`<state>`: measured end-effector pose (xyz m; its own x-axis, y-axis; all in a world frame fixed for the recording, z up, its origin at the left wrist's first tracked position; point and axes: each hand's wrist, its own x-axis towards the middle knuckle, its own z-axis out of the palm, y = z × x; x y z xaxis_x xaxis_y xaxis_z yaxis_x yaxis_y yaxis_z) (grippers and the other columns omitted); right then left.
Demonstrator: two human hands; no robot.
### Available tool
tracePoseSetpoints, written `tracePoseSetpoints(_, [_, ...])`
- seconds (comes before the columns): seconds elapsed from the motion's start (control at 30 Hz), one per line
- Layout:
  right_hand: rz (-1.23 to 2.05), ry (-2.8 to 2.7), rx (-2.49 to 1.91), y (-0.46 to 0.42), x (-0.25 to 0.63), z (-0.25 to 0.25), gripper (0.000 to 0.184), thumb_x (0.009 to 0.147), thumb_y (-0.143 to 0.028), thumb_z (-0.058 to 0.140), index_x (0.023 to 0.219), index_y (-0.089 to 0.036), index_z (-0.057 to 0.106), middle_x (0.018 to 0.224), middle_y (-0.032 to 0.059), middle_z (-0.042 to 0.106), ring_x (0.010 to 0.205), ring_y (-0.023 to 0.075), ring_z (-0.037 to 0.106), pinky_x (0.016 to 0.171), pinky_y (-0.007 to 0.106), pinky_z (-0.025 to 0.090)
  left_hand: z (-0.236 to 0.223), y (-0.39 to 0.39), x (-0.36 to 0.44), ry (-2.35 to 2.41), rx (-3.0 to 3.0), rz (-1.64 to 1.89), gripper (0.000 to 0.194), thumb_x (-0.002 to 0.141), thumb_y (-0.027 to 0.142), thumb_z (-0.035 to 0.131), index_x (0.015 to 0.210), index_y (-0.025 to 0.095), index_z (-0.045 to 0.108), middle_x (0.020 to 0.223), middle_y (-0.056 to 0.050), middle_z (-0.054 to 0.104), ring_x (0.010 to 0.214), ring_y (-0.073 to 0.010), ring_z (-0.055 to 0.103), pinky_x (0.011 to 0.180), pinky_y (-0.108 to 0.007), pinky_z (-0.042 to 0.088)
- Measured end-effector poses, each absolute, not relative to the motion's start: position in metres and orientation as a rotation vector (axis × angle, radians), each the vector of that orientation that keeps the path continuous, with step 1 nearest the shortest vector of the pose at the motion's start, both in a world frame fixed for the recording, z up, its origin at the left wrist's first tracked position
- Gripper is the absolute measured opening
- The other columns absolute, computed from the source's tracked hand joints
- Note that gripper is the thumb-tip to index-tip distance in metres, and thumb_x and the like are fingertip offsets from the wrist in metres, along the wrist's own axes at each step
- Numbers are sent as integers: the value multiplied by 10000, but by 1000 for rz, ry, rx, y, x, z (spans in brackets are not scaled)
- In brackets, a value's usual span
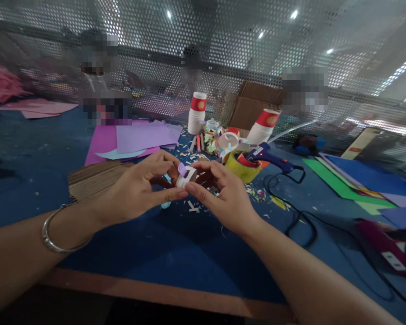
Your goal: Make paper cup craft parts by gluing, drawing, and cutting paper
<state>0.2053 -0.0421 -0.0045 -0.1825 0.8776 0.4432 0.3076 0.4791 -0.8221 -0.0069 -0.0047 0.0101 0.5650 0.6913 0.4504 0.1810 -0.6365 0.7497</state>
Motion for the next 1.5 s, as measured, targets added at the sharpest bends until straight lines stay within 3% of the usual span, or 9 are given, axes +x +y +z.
tracePoseSetpoints(0.13, [833, -1704, -958, -41, 205, -5, 356, 854, -319, 785, 1168, -220, 652, 1057, 42, 698, 872, 149, 688, 782, 281, 584, 8, -4, -7, 648, 2133, 941, 218, 851, 369, 759, 871, 176, 659, 1146, -76, 584, 986, -175, 620, 724, -258, 567])
tracePoseSetpoints(0.33, [870, -1670, -928, -42, 206, 0, 314, 841, -312, 789, 1098, -195, 652, 1011, 49, 701, 895, 158, 680, 811, 297, 582, 8, -1, -7, 520, 2142, 890, 155, 894, 277, 706, 1001, 166, 695, 1229, -107, 597, 1086, -195, 637, 895, -336, 561])
tracePoseSetpoints(0.73, [899, -1709, -994, -40, 205, 5, 270, 854, -375, 770, 1018, -190, 661, 978, 44, 728, 863, 144, 705, 763, 270, 584, 13, 2, -8, 582, 2032, 730, 163, 883, 312, 725, 924, 184, 632, 891, 2, 654, 834, -124, 636, 761, -250, 510])
tracePoseSetpoints(1.07, [922, -1704, -1008, -40, 205, 3, 246, 852, -350, 760, 1014, -189, 668, 990, 53, 715, 884, 151, 682, 800, 288, 575, 20, -1, -8, 593, 1831, 649, 186, 833, 262, 757, 848, 172, 595, 791, 47, 615, 750, -92, 608, 691, -220, 450])
tracePoseSetpoints(1.5, [913, -1685, -972, -38, 206, 0, 398, 784, -458, 817, 1043, -195, 671, 985, 51, 708, 888, 167, 678, 811, 325, 577, 17, 0, -4, 570, 1845, 696, 173, 828, 238, 751, 865, 178, 593, 819, 39, 613, 785, -97, 605, 710, -226, 456])
